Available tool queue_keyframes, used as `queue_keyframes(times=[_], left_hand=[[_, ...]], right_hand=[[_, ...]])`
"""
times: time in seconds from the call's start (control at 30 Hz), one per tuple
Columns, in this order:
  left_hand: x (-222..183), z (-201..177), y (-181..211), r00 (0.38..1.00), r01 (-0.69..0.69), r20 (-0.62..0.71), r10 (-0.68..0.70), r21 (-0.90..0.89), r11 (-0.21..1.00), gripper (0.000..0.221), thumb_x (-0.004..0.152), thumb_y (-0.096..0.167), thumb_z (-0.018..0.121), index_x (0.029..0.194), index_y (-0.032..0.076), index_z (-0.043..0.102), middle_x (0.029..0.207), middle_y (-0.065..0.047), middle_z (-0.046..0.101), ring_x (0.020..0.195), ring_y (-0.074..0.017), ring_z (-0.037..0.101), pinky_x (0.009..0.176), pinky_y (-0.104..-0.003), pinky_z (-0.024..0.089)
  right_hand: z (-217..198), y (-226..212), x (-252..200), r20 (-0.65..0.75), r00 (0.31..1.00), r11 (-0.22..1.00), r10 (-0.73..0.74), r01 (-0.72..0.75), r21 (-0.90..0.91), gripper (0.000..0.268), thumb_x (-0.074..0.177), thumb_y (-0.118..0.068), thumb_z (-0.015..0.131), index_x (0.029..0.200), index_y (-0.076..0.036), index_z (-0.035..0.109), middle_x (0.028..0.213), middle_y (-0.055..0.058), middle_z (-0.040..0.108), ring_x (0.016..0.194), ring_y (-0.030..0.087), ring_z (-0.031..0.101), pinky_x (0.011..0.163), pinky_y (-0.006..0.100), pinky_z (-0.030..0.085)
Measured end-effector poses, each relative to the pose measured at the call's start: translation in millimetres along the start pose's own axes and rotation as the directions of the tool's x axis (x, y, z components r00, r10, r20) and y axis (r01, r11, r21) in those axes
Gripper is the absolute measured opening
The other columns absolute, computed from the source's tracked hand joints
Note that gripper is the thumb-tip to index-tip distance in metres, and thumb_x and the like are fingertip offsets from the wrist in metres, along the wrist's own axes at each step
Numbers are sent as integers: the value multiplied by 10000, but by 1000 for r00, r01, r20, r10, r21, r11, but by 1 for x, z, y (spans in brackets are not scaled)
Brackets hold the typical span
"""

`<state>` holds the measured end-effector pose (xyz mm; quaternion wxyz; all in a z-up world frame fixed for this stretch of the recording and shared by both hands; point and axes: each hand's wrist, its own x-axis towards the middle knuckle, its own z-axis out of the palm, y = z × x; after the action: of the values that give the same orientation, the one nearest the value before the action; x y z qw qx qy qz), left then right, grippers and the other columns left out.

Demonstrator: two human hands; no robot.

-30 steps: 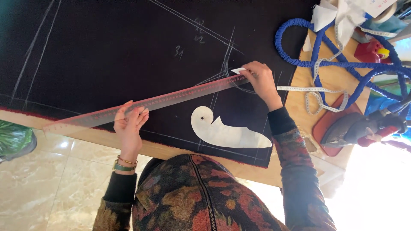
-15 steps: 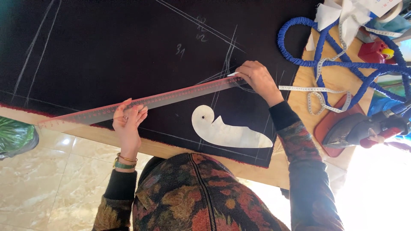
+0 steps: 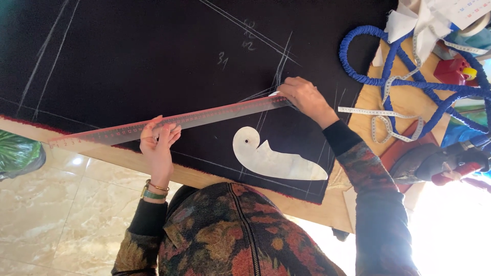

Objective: Drafting a garment pattern on dark fabric using chalk, a ruler, a French curve, and a measuring tape.

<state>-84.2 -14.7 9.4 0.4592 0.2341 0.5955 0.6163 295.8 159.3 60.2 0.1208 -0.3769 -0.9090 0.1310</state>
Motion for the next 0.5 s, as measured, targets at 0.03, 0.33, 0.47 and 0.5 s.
queue_keyframes(times=[0.03,0.33,0.47,0.5], left_hand=[[0,1,2,1000,1,-2,-1,0,1000,266,1034,107,623,1285,71,542,1032,-166,739,945,-317,753,805,-391,659],[0,4,4,1000,14,-27,-13,13,1000,269,1035,98,606,1295,72,544,1022,-136,743,941,-293,759,804,-374,662],[1,2,6,999,43,-28,-43,-30,999,288,1027,123,636,1298,65,557,1019,-152,745,949,-304,758,812,-390,668],[0,1,7,997,71,-27,-73,-69,995,298,1022,140,649,1300,70,565,1015,-153,745,960,-300,757,821,-387,669]], right_hand=[[4,-3,3,1,1000,1000,-1,1,1,209,1040,-226,660,875,-111,716,748,55,639,750,236,690,727,303,572],[57,-78,57,-150,983,942,-104,146,302,182,1036,-247,632,910,-149,719,761,43,639,752,263,691,724,353,579],[87,-143,77,-287,958,812,21,151,564,82,1002,-177,689,943,-142,734,852,46,705,811,253,720,773,352,581],[95,-159,78,-323,942,767,87,143,626,46,985,-181,715,970,-150,746,893,31,728,848,227,733,802,336,585]])
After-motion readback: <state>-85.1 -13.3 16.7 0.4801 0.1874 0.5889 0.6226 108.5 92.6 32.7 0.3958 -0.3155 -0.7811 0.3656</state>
